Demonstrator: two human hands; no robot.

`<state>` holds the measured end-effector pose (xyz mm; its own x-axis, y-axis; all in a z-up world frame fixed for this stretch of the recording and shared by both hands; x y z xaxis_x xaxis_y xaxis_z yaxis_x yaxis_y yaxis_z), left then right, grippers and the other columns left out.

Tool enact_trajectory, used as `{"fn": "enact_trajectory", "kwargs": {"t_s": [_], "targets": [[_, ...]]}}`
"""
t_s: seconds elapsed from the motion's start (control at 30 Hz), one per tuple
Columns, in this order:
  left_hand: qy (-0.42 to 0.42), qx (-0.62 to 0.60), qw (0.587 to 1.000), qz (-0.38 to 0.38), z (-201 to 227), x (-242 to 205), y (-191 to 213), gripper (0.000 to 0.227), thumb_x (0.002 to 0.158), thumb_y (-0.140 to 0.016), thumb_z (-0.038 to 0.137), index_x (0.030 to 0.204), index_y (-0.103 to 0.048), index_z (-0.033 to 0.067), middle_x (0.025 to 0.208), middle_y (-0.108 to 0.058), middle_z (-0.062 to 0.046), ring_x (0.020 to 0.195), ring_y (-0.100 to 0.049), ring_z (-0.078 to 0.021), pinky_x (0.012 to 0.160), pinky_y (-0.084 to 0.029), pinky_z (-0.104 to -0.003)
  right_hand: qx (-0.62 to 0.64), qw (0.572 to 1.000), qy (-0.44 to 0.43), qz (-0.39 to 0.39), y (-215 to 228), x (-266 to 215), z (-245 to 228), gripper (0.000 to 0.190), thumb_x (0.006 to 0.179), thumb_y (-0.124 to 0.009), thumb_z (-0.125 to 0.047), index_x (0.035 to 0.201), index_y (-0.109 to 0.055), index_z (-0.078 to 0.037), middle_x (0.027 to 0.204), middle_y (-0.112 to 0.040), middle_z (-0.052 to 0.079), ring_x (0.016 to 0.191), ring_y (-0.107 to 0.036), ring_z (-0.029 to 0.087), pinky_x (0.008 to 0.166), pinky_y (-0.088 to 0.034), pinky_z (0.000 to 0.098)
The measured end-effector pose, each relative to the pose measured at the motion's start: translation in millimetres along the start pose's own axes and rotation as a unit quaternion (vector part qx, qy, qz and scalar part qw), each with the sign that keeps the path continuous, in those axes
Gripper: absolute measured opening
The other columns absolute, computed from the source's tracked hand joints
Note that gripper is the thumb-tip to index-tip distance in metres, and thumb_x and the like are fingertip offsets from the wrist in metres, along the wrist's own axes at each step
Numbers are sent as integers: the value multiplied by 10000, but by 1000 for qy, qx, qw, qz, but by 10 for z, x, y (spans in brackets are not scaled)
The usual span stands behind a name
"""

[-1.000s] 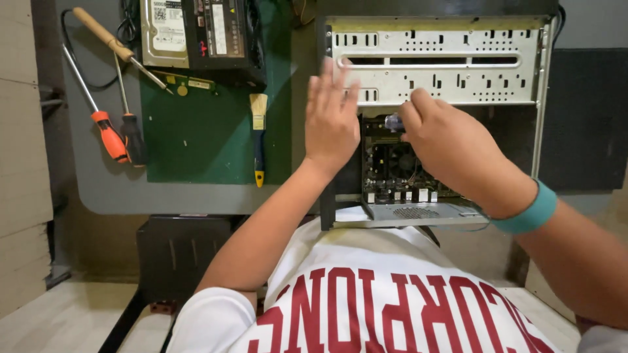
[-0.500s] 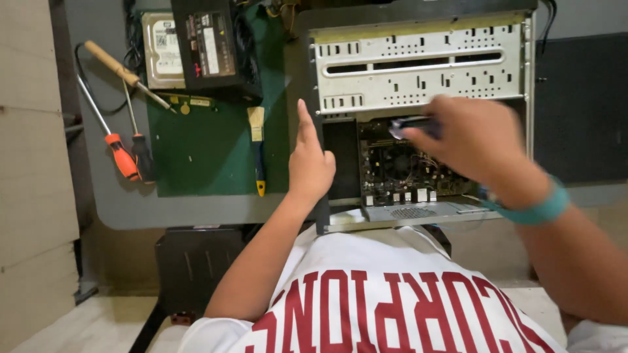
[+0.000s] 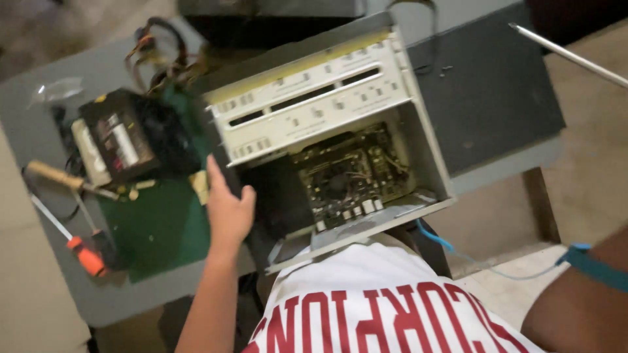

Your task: The person removes a motherboard from a computer case, places it on a table, and then reinserts it into the case. They use a screwdriver to secure the motherboard and other components inside the case.

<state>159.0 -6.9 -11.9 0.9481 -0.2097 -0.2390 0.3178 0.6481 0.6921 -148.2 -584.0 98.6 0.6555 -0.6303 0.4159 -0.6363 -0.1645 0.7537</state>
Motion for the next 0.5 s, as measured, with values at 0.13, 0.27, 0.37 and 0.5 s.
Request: {"fn": "enact_trajectory", "kwargs": {"t_s": [0.13,0.27,0.37,0.5], "targets": [[58,35,998,16,107,65,23,862,865,-564,219,1603,-144,68,1518,-412,-264,1309,-437,-447,1050,-361,-500,-29,987,-62,145,-10,-192,401,354,1323,-602,-257,1018,-562,-81,907,-564,63,825,-523,169,733,-457,379],[113,32,993,14,248,-21,117,791,899,-515,171,1604,-162,98,1361,-552,-258,1139,-544,-470,905,-436,-537,41,983,120,136,-368,140,-544,359,1220,-659,-282,1105,-635,57,955,-634,208,809,-600,329,709,-469,436],[117,-1,993,4,331,-45,141,760,924,-482,144,1607,-152,90,1430,-503,-246,1173,-535,-449,916,-434,-525,25,988,129,77,-722,286,-658,442,1221,-577,-381,1140,-646,49,954,-620,194,759,-589,313,645,-459,414],[131,-3,991,3,314,-61,142,759,934,-485,156,1614,-149,114,1342,-555,-244,1085,-569,-447,843,-446,-530,8,984,165,63,-909,423,-731,456,1217,-581,-379,1141,-657,63,961,-646,210,728,-620,323,598,-470,403]]}}
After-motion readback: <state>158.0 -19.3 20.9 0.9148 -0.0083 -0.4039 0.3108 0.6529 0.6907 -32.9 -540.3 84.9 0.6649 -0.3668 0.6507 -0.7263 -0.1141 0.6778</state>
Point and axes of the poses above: each hand's wrist, its own x-axis towards the middle knuckle, its own y-axis out of the back of the hand, z = x × y, the point moved 8 cm from there along x, towards the middle knuckle
